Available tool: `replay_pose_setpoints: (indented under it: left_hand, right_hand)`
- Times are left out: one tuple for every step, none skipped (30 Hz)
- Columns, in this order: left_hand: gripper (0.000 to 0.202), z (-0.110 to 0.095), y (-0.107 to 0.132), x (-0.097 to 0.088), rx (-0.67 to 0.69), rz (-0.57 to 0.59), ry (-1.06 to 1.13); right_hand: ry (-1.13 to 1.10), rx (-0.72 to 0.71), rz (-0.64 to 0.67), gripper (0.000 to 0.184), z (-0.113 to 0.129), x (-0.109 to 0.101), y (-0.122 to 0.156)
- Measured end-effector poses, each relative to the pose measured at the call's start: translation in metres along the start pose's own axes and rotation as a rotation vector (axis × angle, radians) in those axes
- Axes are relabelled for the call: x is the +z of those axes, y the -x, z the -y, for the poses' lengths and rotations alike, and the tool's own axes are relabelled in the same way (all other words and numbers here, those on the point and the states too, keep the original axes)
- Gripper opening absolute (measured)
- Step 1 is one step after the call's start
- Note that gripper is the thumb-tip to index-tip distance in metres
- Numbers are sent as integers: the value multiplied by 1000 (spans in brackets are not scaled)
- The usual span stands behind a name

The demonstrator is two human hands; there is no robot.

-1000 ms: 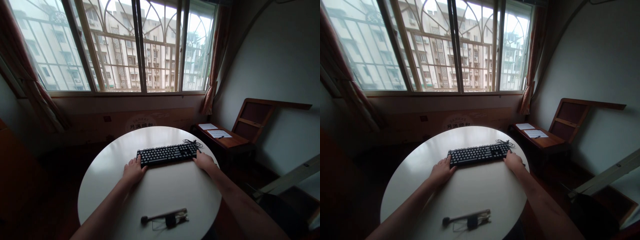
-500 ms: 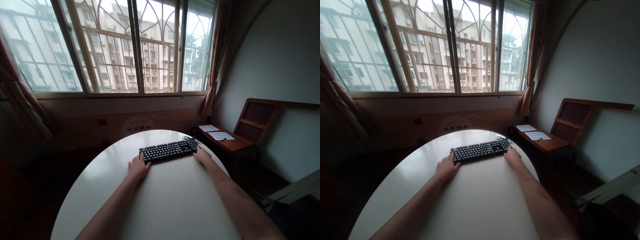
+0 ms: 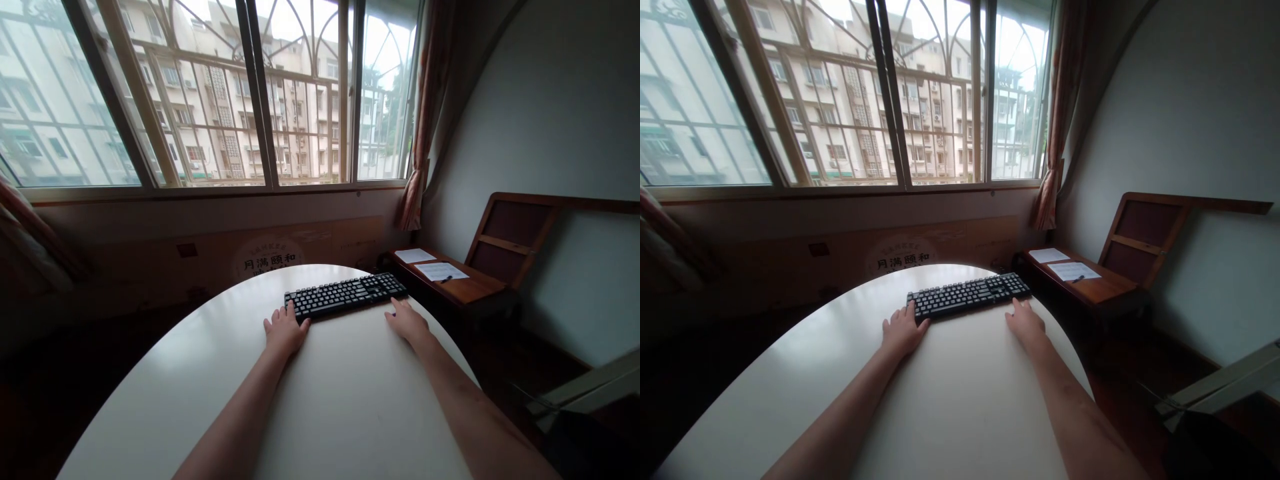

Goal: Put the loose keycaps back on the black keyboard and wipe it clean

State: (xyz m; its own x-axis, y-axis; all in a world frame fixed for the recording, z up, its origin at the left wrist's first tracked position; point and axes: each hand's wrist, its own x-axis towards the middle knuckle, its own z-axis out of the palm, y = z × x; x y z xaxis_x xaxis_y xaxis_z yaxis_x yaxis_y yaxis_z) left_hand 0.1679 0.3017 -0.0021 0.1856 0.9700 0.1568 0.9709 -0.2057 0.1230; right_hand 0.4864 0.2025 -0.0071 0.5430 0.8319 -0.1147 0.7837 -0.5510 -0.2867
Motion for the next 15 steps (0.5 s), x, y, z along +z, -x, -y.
replay_pose_setpoints:
  left_hand:
    - [81, -1, -1, 1, 0, -7, 1]
    - [81, -1, -1, 2, 0, -9, 3]
    - [80, 0, -2, 3, 1, -8, 5]
    - [80, 0, -1, 3, 3, -6, 7]
    - [80, 1, -1, 3, 4, -7, 11]
    - [80, 2, -1, 3, 5, -8, 16]
    - [79, 3, -1, 2, 7, -11, 23]
    - [78, 4, 0, 2, 10, -13, 30]
    - [77, 5, 0, 2, 17, -15, 38]
    - [75, 6, 0, 1, 28, -20, 47]
    - [73, 7, 0, 1, 41, -29, 57]
    - [72, 7, 1, 1, 53, -39, 68]
    - [70, 8, 1, 0, 63, -49, 77]
    - [69, 8, 3, 0, 70, -58, 86]
    - [68, 8, 4, -1, 75, -64, 94]
  right_hand:
    - [-1, -5, 3, 64, 0, 0, 0]
    - [-2, -11, 6, 64, 1, 1, 0]
    - [-3, -15, 8, 64, 1, 1, 1]
    - [-4, -19, 10, 63, 1, 1, 2]
    - [-6, -21, 11, 63, 1, 1, 3]
    - [-9, -25, 10, 63, 1, 0, 5]
    - [-13, -29, 7, 62, 1, 0, 6]
    - [-19, -35, 3, 62, 2, -1, 8]
    - [-26, -44, -2, 61, 2, -2, 10]
    - [-35, -56, -10, 61, 2, -4, 13]
    - [-45, -76, -20, 60, 3, -6, 15]
    - [-57, -107, -31, 59, 4, -9, 18]
    - [-71, -151, -43, 58, 6, -12, 22]
    - [-87, -208, -51, 55, 8, -16, 27]
    - [-103, -278, -53, 52, 10, -20, 34]
